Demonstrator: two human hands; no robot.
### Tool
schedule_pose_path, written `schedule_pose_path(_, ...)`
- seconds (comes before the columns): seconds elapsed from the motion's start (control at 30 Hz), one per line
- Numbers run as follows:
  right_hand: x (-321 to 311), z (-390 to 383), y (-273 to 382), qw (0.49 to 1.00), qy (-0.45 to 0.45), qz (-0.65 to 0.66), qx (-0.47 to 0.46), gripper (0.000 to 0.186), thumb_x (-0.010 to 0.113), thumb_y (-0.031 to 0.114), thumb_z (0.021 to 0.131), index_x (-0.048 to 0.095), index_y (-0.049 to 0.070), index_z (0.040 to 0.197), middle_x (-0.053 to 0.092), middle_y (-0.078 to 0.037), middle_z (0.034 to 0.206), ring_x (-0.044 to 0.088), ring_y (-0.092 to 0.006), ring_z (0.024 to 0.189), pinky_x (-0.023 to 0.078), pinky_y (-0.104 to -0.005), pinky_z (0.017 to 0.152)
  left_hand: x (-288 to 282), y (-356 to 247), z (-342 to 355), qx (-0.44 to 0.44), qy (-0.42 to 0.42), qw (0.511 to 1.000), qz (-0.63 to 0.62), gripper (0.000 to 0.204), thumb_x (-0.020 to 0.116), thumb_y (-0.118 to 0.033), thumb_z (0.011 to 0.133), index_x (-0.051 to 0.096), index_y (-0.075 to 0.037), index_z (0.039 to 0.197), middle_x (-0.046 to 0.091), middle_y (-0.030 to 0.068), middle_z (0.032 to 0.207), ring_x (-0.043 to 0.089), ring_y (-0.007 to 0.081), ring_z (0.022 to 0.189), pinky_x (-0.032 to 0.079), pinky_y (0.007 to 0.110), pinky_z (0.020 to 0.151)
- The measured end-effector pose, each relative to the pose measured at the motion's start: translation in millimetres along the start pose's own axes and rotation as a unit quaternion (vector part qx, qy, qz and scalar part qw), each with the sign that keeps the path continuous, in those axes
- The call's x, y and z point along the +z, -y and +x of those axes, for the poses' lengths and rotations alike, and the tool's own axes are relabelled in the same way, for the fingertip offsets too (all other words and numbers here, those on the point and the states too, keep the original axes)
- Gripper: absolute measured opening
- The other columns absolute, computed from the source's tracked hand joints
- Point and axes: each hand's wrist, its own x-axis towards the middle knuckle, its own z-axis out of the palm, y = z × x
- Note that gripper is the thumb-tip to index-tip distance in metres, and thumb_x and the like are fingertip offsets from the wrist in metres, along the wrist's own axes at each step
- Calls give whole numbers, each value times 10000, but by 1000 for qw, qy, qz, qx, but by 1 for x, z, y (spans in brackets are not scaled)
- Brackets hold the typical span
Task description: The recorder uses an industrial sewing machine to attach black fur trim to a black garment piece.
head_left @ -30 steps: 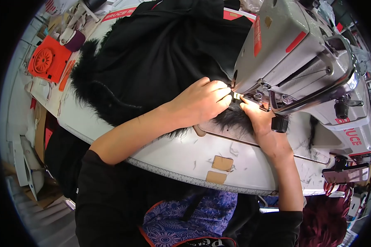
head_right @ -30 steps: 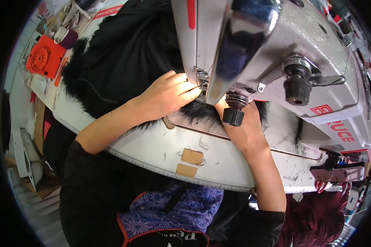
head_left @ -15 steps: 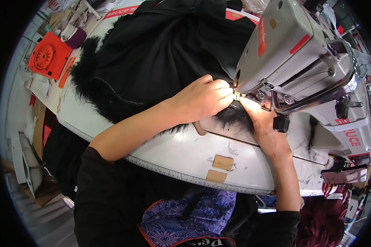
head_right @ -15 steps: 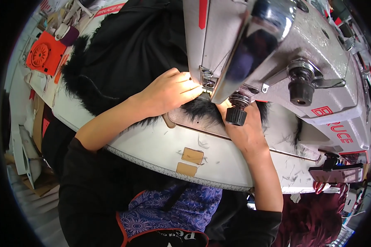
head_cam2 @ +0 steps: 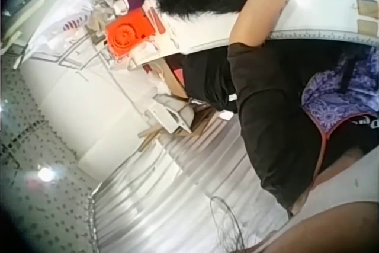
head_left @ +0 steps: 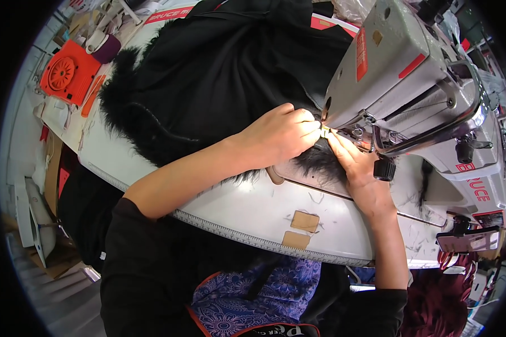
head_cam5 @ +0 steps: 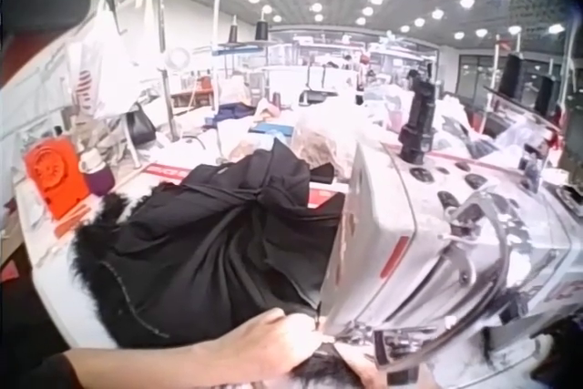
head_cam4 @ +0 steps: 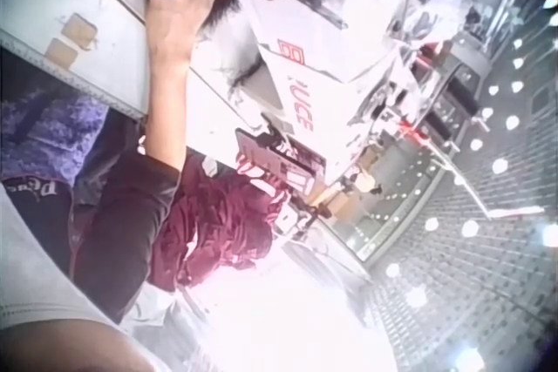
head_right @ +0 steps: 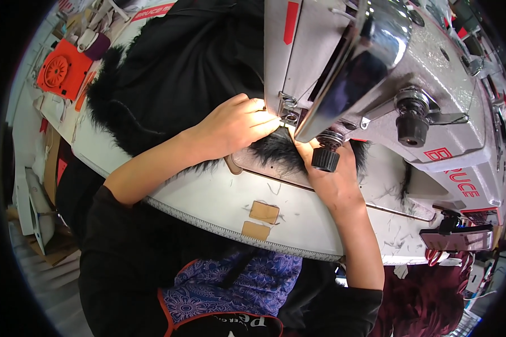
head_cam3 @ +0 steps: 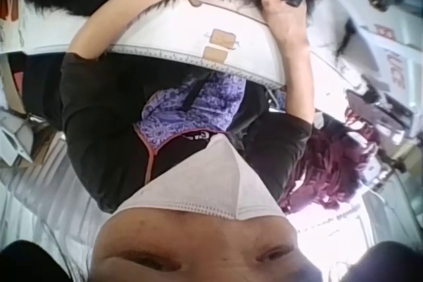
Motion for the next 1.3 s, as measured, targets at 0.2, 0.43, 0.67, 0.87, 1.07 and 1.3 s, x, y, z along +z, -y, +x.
schedule_pose_path(0.2,0,0,0,1000,9,-11,1,660,475,-120,653,494,92,1278,552,-88,1239,561,-284,1062,411,-386,948,0,1,1,-12,13,1000,-9,114,574,-129,726,624,-89,820,594,-32,857,534,129,852,412,259,727)
schedule_pose_path(0.43,6,0,-3,1000,-4,-8,4,640,478,-113,667,501,96,1271,553,-77,1240,568,-279,1027,404,-374,952,-3,2,3,-27,74,997,-20,257,561,-111,734,628,-55,975,606,-8,941,535,164,854,425,271,733)
schedule_pose_path(0.67,2,-1,-4,1000,2,-3,-5,675,468,-124,638,497,100,1275,547,-82,1250,555,-282,1074,397,-375,976,-2,2,4,-12,6,999,-45,114,572,-113,712,617,-84,812,588,-25,814,541,136,837,422,268,736)
schedule_pose_path(0.87,4,1,-3,1000,-8,-3,-7,686,467,-128,619,505,95,1267,551,-93,1243,554,-284,1090,413,-379,960,-1,3,2,-23,5,998,-52,113,580,-114,708,611,-96,815,582,-45,824,535,132,842,420,269,731)
schedule_pose_path(1.07,3,0,-5,999,-19,29,10,687,459,-153,600,529,87,1239,572,-102,1213,553,-292,1093,411,-376,963,-5,1,4,-34,56,996,-61,198,570,-120,731,608,-85,923,596,-31,920,537,145,912,418,281,765)
schedule_pose_path(1.3,-4,-18,-23,996,-42,75,-27,572,544,-162,549,585,71,1070,602,-65,1187,560,-290,1073,422,-370,941,-7,-24,2,-35,69,992,-100,323,553,-105,746,566,-27,1059,555,63,1077,522,202,987,420,310,797)
